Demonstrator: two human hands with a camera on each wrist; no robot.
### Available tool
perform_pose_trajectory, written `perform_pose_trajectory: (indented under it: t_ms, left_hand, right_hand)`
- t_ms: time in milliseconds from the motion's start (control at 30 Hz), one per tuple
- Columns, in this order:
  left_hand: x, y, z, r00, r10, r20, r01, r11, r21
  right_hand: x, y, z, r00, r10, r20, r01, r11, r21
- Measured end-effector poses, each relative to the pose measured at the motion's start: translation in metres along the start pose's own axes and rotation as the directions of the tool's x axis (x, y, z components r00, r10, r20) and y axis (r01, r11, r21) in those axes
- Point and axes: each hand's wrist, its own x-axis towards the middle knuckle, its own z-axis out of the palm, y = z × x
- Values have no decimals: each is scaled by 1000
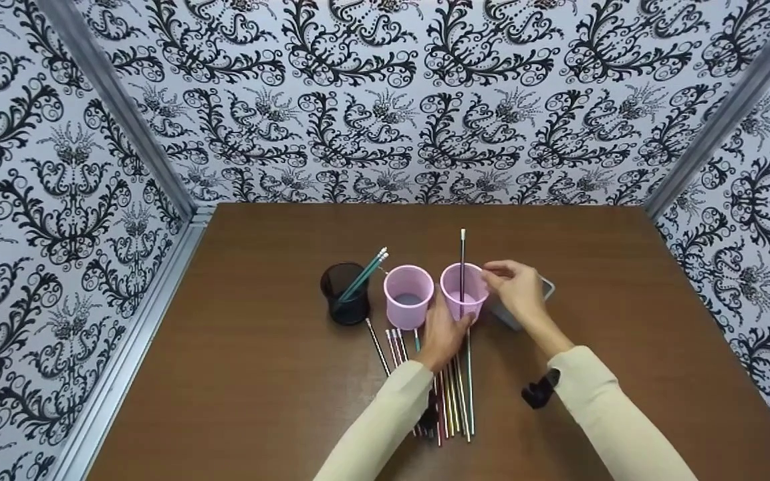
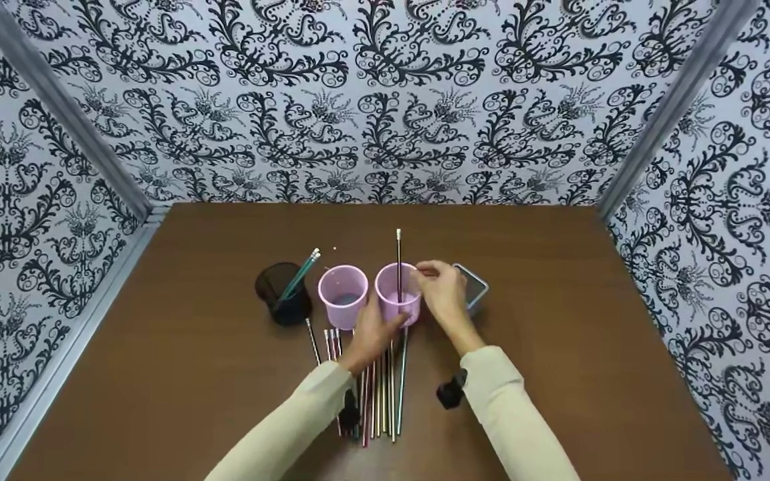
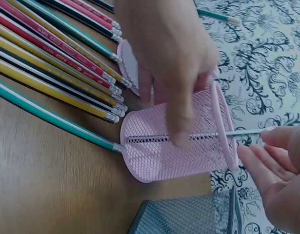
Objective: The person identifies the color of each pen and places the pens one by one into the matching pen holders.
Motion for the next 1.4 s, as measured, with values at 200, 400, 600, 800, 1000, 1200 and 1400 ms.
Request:
perform_pose_trajectory:
  t_ms: [200, 400, 600, 800, 1000, 1200, 1400]
  left_hand:
    - [-33, -7, -17, 999, 41, -13, -41, 999, -1]
    - [-58, -15, -50, 1000, -19, 5, 19, 1000, 10]
    - [-57, -30, -77, 998, -16, -66, 21, 997, 77]
    - [-49, -42, -97, 994, -75, -77, 86, 986, 141]
    - [-47, -51, -108, 991, -129, -42, 135, 965, 224]
    - [-44, -57, -107, 981, -194, -9, 191, 955, 225]
    - [-42, -54, -101, 960, -281, 17, 270, 938, 218]
  right_hand:
    - [-14, 9, -22, 982, -146, -118, 144, 989, -29]
    - [-24, 27, -48, 912, -362, -192, 326, 925, -195]
    - [-28, 40, -56, 926, -357, -125, 321, 916, -241]
    - [-26, 58, -58, 964, -265, -34, 250, 939, -237]
    - [-30, 74, -56, 995, -102, 14, 102, 975, -197]
    - [-30, 88, -43, 1000, -13, 15, 14, 997, -72]
    - [-30, 102, -36, 996, 84, 27, -87, 990, 111]
